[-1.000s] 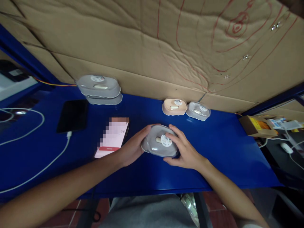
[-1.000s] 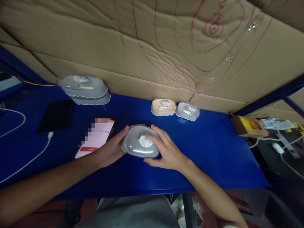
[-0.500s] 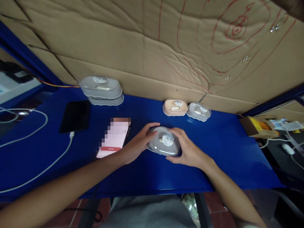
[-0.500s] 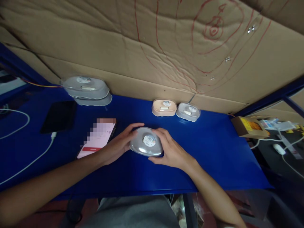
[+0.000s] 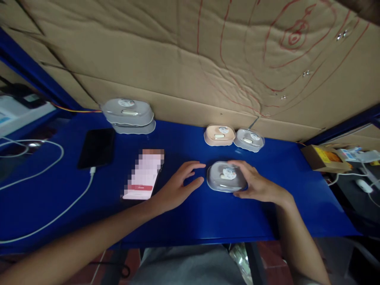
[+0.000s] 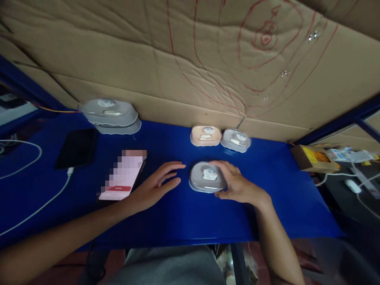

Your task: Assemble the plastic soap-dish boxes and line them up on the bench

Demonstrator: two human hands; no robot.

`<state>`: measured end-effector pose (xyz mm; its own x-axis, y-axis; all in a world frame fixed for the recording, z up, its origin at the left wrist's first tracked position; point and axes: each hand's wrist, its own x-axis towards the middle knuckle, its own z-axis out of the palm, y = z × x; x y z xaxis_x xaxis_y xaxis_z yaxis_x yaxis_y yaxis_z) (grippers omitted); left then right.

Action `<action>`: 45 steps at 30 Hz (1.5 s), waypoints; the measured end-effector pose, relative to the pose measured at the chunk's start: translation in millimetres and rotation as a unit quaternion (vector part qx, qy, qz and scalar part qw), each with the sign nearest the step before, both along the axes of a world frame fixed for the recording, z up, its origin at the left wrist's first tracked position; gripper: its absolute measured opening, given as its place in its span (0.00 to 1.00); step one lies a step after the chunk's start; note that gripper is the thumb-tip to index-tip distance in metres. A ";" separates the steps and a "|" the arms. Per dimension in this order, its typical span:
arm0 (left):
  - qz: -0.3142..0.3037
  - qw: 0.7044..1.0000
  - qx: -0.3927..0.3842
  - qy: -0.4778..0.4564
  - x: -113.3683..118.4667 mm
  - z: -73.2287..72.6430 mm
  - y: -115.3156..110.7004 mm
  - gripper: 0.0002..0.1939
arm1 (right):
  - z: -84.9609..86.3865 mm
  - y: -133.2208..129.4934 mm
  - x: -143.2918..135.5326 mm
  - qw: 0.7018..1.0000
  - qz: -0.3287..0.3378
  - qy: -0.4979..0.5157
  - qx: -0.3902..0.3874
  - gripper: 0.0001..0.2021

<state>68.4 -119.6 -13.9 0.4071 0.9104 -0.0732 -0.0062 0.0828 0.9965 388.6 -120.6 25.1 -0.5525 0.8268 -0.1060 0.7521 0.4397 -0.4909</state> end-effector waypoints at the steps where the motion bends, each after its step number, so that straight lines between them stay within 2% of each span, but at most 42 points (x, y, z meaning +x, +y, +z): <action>1: 0.006 1.000 0.023 0.004 -1.2 -0.6 0.4 0.17 | 1.3 -0.3 10.8 1.000 -0.011 -0.010 -0.001 0.46; 5: 0.003 1.000 0.019 0.019 -5.0 2.4 4.1 0.13 | -5.3 -10.2 66.4 0.994 -0.085 -0.063 0.032 0.44; 8: -0.012 0.998 0.052 0.045 -5.2 6.9 3.7 0.11 | -19.1 -21.0 123.5 0.972 -0.183 -0.125 0.081 0.44; 12: -0.059 0.991 0.095 0.079 -3.9 9.1 -0.7 0.10 | -33.1 -20.5 189.8 0.930 -0.279 -0.137 0.196 0.31; 15: -0.085 0.987 0.107 0.089 -2.6 7.9 -2.2 0.10 | -36.4 -3.1 210.9 0.915 -0.306 -0.130 0.228 0.29; 19: -0.074 0.988 0.106 0.087 -1.1 7.7 -1.3 0.09 | -38.5 28.8 210.2 0.905 -0.317 -0.129 0.254 0.26; 24: -0.077 0.986 0.120 0.086 -1.3 9.0 -2.5 0.08 | -44.1 55.1 196.3 0.909 -0.289 -0.124 0.275 0.25; 27: -0.087 0.981 0.141 0.101 -1.7 7.3 -3.3 0.09 | -51.0 64.7 182.7 0.911 -0.270 -0.117 0.290 0.29; 31: -0.096 0.975 0.165 0.110 -1.5 2.4 -2.2 0.09 | -61.2 75.3 156.9 0.916 -0.239 -0.105 0.305 0.33; 34: -0.098 0.973 0.176 0.115 -1.5 -0.9 -1.3 0.09 | -60.5 79.1 130.4 0.923 -0.214 -0.105 0.301 0.35; 37: -0.097 0.971 0.183 0.115 -1.2 -2.5 -1.0 0.09 | -48.3 77.7 90.5 0.926 -0.209 -0.107 0.294 0.41; 39: -0.099 0.970 0.189 0.115 -0.5 -2.6 -1.0 0.09 | -37.6 75.6 53.2 0.929 -0.193 -0.087 0.302 0.42; 42: -0.094 0.968 0.197 0.121 0.4 -1.8 -1.1 0.09 | -28.0 77.0 -14.2 0.949 -0.083 -0.061 0.297 0.40; 45: -0.075 0.964 0.215 0.140 -1.0 0.6 -1.2 0.08 | -29.8 88.2 -77.3 0.958 0.010 -0.054 0.281 0.42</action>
